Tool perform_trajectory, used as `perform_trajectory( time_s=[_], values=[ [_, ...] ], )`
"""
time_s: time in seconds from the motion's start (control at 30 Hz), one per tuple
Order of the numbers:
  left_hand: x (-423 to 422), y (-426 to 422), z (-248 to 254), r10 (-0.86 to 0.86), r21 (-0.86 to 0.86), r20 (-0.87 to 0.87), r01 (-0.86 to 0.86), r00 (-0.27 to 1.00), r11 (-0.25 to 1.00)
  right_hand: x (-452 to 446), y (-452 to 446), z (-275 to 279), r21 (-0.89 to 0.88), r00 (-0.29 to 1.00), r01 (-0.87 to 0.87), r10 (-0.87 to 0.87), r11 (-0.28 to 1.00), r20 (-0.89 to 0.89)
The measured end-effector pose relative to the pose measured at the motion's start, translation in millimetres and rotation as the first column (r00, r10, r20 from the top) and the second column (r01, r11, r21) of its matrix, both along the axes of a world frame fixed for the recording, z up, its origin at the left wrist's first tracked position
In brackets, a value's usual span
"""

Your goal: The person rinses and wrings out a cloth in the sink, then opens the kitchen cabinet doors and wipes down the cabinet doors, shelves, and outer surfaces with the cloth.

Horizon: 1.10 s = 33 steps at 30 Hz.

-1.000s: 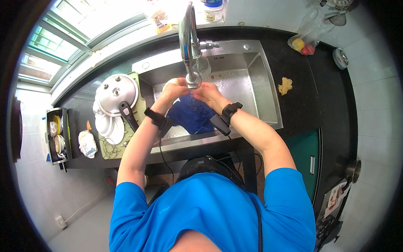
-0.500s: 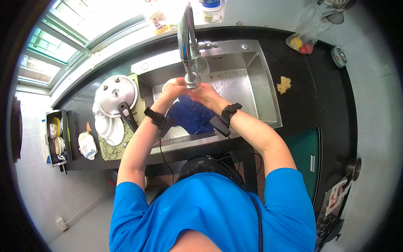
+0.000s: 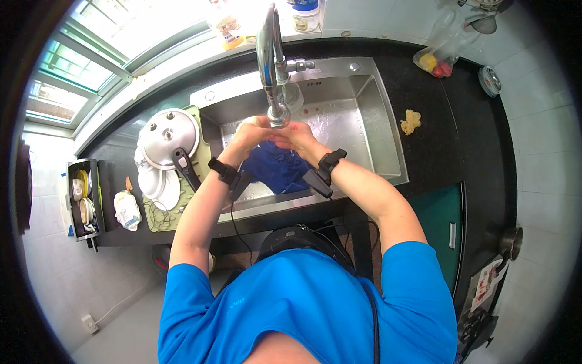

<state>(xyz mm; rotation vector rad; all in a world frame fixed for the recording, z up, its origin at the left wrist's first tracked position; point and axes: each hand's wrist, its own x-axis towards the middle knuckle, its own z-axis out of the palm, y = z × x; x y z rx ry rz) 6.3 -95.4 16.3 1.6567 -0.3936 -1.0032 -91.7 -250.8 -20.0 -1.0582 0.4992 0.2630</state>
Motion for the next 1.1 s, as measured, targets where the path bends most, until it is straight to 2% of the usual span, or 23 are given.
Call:
perform_trajectory(
  time_s=[0.17,0.27,0.33,0.43,0.57,0.67,0.77,0.8,0.87,0.9,0.97,1.0,1.07,1.1],
  values=[
    [-4.6,-0.1,-2.2,0.055,-0.032,-0.037,-0.056,0.998,0.998,-0.1,0.3,-1.2,-0.067,1.000,-0.003,0.005,0.998,0.022],
    [-2.1,-0.6,-8.8,0.087,0.017,0.017,-0.087,0.996,0.996,0.0,-3.8,-4.2,-0.072,0.998,0.008,-0.004,0.997,0.061],
    [-2.9,-1.4,-4.0,0.104,0.115,0.177,-0.126,0.979,0.985,0.8,-4.3,-4.7,-0.080,0.999,0.027,-0.025,0.996,0.034],
    [-5.8,-3.6,6.5,0.093,0.130,0.274,-0.132,0.957,0.983,2.2,-3.5,-6.2,-0.099,0.997,0.053,-0.047,0.994,0.060],
    [-5.1,-6.6,8.8,0.099,0.108,0.279,-0.134,0.955,0.985,0.9,-3.8,0.6,-0.112,0.997,0.076,-0.073,0.991,0.033],
    [-0.2,-3.7,-4.1,0.104,0.062,0.226,-0.121,0.968,0.991,-2.1,-7.1,-8.8,-0.038,0.988,0.140,-0.137,0.989,0.073],
    [-1.1,4.4,-7.0,0.121,0.063,0.185,-0.135,0.975,0.989,-4.7,-18.8,-20.7,-0.323,0.998,-0.052,0.034,0.945,-0.061],
    [-4.3,7.8,-4.8,0.148,0.096,0.188,-0.169,0.971,0.981,-4.6,-26.6,-39.2,-0.323,0.997,-0.054,0.035,0.945,-0.064],
    [-9.9,16.5,-2.6,0.177,0.133,0.185,-0.203,0.967,0.970,-7.3,-46.7,-91.2,-0.551,0.955,-0.284,0.179,0.785,-0.236],
    [-11.1,22.8,-1.6,0.158,0.157,0.184,-0.188,0.970,0.970,-9.5,-57.5,-126.6,-0.546,0.953,-0.289,0.183,0.786,-0.241],
    [-12.1,36.8,-8.9,0.142,0.186,0.183,-0.176,0.973,0.967,-11.1,-76.0,-185.7,-0.882,0.958,-0.220,0.262,0.417,-0.115],
    [-13.0,44.9,-17.6,0.147,0.170,0.196,-0.181,0.970,0.969,-10.4,-79.1,-191.7,-0.879,0.957,-0.223,0.266,0.422,-0.115],
    [-17.7,59.7,-23.0,0.155,0.160,0.208,-0.190,0.966,0.969,-6.8,-80.8,-199.9,-0.888,0.888,-0.422,0.280,0.183,-0.364],
    [-21.7,67.0,-20.6,0.157,0.180,0.211,-0.197,0.965,0.964,-5.0,-77.7,-200.8,-0.886,0.886,-0.424,0.285,0.187,-0.364]
  ],
)
